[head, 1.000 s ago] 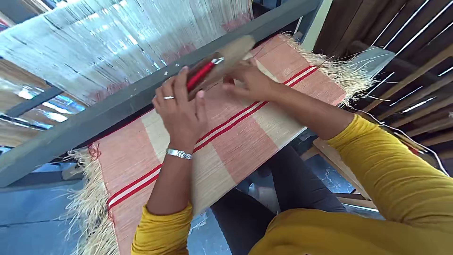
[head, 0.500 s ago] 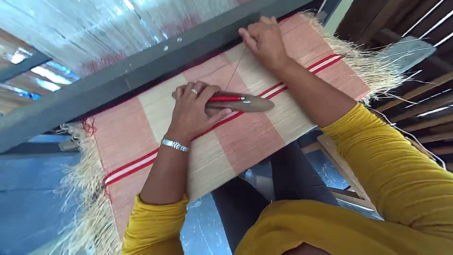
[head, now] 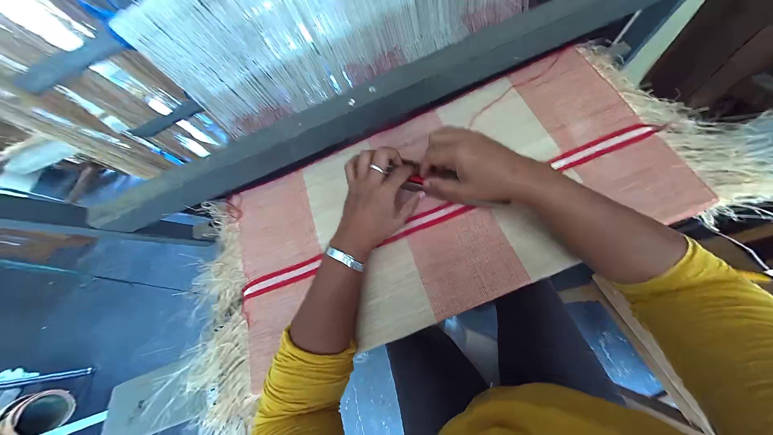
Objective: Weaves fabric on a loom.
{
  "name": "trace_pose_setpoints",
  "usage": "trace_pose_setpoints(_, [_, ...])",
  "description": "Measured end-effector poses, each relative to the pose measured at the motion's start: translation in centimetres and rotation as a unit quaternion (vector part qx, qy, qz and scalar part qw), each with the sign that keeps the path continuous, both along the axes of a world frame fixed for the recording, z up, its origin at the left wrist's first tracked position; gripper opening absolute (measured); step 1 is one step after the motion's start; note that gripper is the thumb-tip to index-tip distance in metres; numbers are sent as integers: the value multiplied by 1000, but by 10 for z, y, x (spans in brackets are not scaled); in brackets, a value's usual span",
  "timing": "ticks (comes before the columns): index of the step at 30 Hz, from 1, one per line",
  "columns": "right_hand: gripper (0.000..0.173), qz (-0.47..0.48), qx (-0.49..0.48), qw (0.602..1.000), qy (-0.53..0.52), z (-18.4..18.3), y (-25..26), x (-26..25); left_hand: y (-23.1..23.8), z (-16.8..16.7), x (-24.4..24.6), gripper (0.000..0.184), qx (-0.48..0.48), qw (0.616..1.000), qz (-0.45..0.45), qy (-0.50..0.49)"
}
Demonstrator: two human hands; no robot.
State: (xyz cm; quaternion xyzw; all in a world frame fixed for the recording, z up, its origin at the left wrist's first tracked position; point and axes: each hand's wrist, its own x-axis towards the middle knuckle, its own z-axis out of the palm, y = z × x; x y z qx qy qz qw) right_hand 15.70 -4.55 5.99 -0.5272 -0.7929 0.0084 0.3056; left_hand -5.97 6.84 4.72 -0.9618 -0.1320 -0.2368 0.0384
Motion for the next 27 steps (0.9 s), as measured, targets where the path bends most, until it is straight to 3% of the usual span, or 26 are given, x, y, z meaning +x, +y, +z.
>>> trace_pose_setpoints(5, [28, -61, -34, 996, -60, -5, -5, -16, 0, -6, 2, 39, -8, 1000, 7, 15])
trace_pose_setpoints(10, [33, -63, -53, 996, -41, -7, -5, -15, 0, -2, 0, 32, -73, 997, -24, 12])
trace_pose_setpoints(14, [29, -47, -58, 996, 57, -9, -2, -12, 3, 3, -3, 27, -114, 991, -59, -33])
trace_pose_setpoints(19, [35, -6, -73, 981, 177, -5, 3, 1, 1, 24, -11, 32, -59, 989, -13, -135])
trace_pose_setpoints(23, [18, 16, -93, 959, 268, -3, 3, 3, -1, 33, -16, 34, -65, 977, 15, -202])
trace_pose_setpoints(27, [13, 40, -128, 925, 355, 3, 1, 5, 4, 24, -12, 33, -61, 972, 28, -227])
